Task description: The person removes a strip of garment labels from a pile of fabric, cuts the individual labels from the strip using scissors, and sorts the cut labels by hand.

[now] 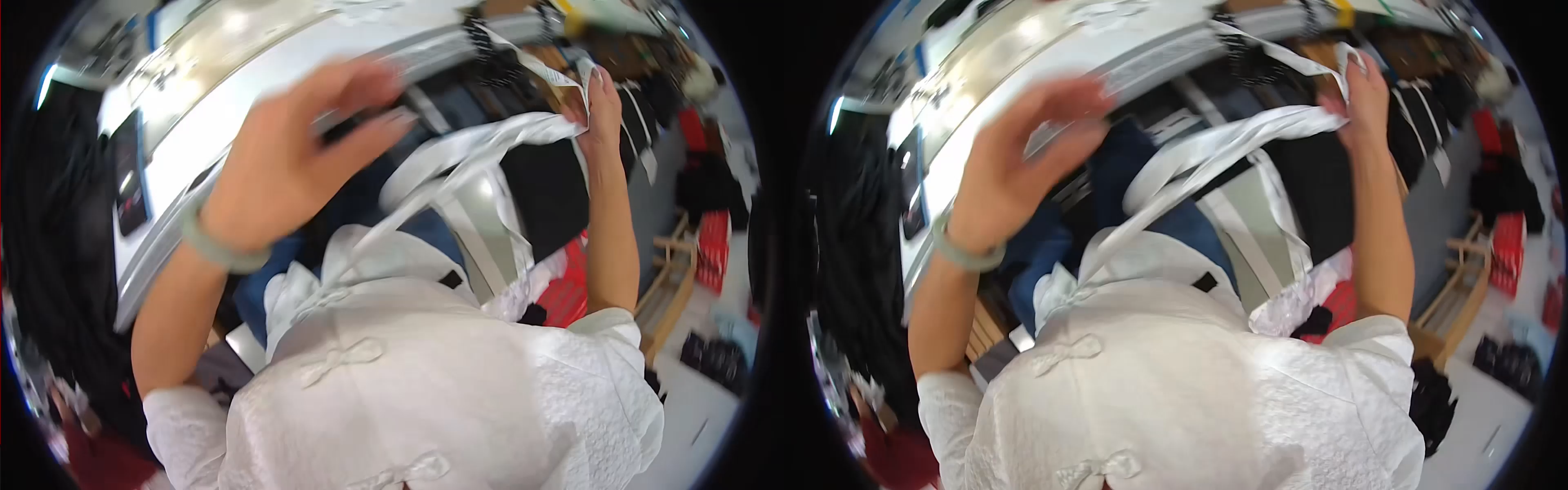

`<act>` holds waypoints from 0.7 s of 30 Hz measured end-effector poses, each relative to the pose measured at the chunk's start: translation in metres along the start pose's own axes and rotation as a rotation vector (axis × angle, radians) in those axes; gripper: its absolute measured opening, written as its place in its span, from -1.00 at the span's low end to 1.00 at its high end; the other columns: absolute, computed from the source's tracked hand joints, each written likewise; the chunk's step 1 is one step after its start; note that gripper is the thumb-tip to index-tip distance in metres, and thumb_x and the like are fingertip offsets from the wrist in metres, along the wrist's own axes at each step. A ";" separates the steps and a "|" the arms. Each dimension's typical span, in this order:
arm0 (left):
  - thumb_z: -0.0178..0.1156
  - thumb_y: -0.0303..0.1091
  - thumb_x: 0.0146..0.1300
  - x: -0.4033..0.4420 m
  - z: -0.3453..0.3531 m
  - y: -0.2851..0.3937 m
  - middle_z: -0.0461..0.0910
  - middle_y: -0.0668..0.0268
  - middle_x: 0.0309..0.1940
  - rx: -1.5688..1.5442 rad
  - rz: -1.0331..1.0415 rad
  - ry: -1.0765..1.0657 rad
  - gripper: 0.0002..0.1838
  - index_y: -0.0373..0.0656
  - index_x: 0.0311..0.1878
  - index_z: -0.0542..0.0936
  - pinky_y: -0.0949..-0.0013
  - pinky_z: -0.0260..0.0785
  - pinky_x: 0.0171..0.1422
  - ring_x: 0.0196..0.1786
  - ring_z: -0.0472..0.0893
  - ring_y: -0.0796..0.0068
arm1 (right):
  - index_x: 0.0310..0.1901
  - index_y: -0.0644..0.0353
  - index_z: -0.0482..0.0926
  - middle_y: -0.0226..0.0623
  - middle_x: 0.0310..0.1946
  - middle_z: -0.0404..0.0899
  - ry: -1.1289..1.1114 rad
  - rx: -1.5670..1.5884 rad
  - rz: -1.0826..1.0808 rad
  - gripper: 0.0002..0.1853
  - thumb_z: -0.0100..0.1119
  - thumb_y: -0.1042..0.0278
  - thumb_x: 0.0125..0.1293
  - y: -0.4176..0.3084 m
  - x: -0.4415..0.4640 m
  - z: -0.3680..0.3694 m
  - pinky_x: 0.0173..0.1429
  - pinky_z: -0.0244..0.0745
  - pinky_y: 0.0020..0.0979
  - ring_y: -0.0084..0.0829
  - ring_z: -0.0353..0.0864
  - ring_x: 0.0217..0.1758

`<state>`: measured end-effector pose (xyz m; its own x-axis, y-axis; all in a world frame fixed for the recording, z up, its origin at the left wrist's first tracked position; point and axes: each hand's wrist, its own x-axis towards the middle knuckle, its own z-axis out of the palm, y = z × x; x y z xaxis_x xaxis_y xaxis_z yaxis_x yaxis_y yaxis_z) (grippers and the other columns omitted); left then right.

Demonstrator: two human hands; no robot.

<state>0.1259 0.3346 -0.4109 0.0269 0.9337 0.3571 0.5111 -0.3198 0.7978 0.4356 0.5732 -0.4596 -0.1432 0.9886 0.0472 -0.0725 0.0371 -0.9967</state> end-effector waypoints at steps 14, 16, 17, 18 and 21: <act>0.44 -0.36 0.10 -0.100 0.035 -0.078 0.62 0.09 0.02 -0.076 -0.724 -0.827 -0.38 -0.33 0.23 0.47 0.35 0.45 0.12 0.06 0.60 0.40 | 0.04 0.30 0.52 0.02 -0.19 0.67 0.963 -1.087 0.306 -0.63 0.16 0.24 0.29 0.139 -0.261 -0.449 0.01 0.55 -0.16 -0.13 0.68 -0.10; 0.49 -0.26 0.09 -0.117 0.031 -0.095 0.62 0.08 0.01 -0.165 -0.808 -0.823 -0.35 -0.30 0.22 0.49 0.29 0.46 0.11 -0.01 0.61 0.33 | 0.11 0.15 0.53 -0.28 -0.22 0.64 0.628 -0.614 0.346 -0.64 0.19 0.36 0.28 0.158 -0.216 -0.322 -0.19 0.57 -0.37 -0.41 0.63 -0.13; 0.48 -0.25 0.10 -0.122 0.025 -0.094 0.63 0.11 -0.01 -0.214 -0.815 -0.800 -0.36 -0.29 0.21 0.50 0.30 0.47 0.08 -0.01 0.60 0.37 | 0.16 0.01 0.51 -0.28 -0.08 0.59 0.349 -0.770 0.329 -0.60 0.21 0.30 0.26 0.155 -0.196 -0.252 -0.20 0.56 -0.40 -0.39 0.62 -0.10; 0.47 -0.23 0.11 -0.127 0.018 -0.092 0.63 0.14 -0.02 -0.262 -0.816 -0.770 -0.38 -0.28 0.21 0.51 0.30 0.47 0.06 -0.01 0.59 0.41 | 0.21 -0.06 0.47 -0.25 0.06 0.51 0.046 -0.874 0.389 -0.53 0.23 0.20 0.24 0.139 -0.180 -0.182 -0.13 0.57 -0.33 -0.34 0.61 -0.08; 0.41 -0.22 0.19 -0.155 -0.003 -0.088 0.68 0.24 -0.21 -0.112 -0.733 -0.763 -0.54 -0.26 0.09 0.60 0.35 0.48 -0.09 -0.17 0.59 0.54 | 0.47 -0.23 0.16 -0.26 0.27 0.41 -0.655 -0.388 0.421 -0.19 0.31 0.00 0.22 0.135 -0.157 -0.052 0.09 0.47 -0.20 -0.30 0.44 0.24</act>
<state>0.0738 0.2178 -0.5346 0.2960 0.7457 -0.5970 0.5401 0.3848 0.7485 0.4995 0.4303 -0.6048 -0.6303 0.6525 -0.4207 0.4385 -0.1481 -0.8865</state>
